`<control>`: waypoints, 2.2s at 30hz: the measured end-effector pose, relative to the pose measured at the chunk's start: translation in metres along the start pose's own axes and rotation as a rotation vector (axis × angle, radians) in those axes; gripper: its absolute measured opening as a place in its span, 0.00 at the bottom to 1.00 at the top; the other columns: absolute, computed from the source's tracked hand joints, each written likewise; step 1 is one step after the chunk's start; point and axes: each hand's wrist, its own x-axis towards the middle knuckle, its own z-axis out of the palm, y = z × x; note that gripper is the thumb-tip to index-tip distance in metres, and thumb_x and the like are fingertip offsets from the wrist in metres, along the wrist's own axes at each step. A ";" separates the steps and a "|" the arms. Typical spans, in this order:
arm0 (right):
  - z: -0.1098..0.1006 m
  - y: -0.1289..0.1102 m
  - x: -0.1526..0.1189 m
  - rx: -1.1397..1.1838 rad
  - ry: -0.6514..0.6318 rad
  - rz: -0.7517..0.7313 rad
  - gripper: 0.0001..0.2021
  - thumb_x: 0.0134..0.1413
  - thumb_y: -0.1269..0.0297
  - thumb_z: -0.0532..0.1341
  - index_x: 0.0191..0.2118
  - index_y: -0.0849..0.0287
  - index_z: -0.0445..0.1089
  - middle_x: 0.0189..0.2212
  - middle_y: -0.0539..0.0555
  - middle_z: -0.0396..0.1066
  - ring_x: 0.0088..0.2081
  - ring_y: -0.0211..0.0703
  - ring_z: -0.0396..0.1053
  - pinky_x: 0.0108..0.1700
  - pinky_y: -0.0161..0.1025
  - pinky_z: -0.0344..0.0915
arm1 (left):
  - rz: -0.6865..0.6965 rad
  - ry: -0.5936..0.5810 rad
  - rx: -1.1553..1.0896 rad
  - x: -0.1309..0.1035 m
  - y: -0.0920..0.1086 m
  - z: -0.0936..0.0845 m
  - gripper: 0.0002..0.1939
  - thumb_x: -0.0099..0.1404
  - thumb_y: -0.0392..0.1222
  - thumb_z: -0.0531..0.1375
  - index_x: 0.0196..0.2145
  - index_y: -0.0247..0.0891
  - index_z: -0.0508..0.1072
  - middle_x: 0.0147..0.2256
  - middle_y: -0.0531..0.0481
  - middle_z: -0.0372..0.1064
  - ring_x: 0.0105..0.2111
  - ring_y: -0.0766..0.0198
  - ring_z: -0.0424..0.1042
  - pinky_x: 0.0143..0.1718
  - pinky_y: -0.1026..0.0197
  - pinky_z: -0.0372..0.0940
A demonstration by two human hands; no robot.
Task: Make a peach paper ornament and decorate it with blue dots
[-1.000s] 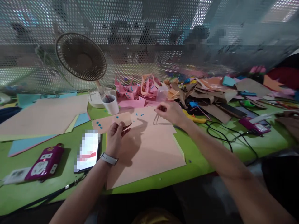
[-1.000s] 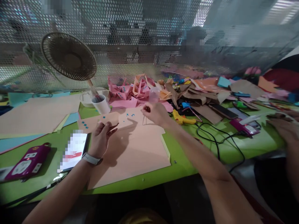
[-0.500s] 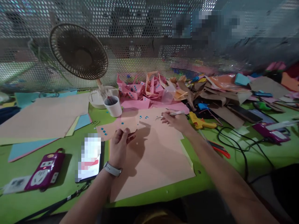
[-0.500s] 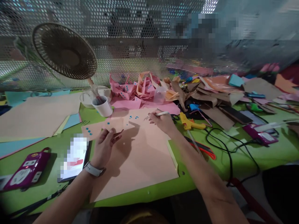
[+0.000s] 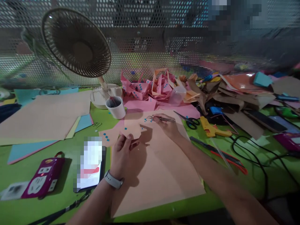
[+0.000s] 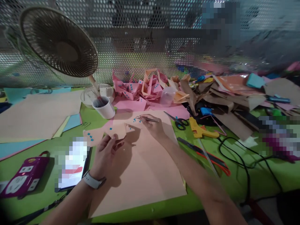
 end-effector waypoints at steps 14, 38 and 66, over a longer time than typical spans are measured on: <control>0.003 0.005 -0.001 0.008 -0.092 0.074 0.16 0.53 0.50 0.63 0.40 0.57 0.77 0.37 0.55 0.79 0.38 0.45 0.76 0.41 0.40 0.72 | -0.035 -0.041 0.034 -0.001 0.000 0.001 0.12 0.59 0.48 0.67 0.37 0.39 0.74 0.38 0.52 0.70 0.38 0.63 0.76 0.37 0.66 0.71; -0.003 -0.021 -0.006 0.170 0.010 0.107 0.16 0.52 0.49 0.65 0.35 0.57 0.74 0.32 0.54 0.78 0.36 0.46 0.77 0.44 0.45 0.75 | -0.007 -0.049 0.083 -0.001 -0.001 0.004 0.16 0.57 0.52 0.67 0.38 0.39 0.74 0.39 0.50 0.72 0.37 0.62 0.76 0.37 0.61 0.73; 0.005 -0.075 -0.064 -0.372 -0.168 -0.817 0.18 0.59 0.74 0.60 0.53 0.50 0.71 0.40 0.53 0.80 0.39 0.40 0.79 0.42 0.38 0.75 | 0.081 -0.228 0.207 -0.014 0.004 0.011 0.14 0.61 0.53 0.63 0.34 0.38 0.72 0.34 0.50 0.71 0.35 0.62 0.75 0.41 0.55 0.74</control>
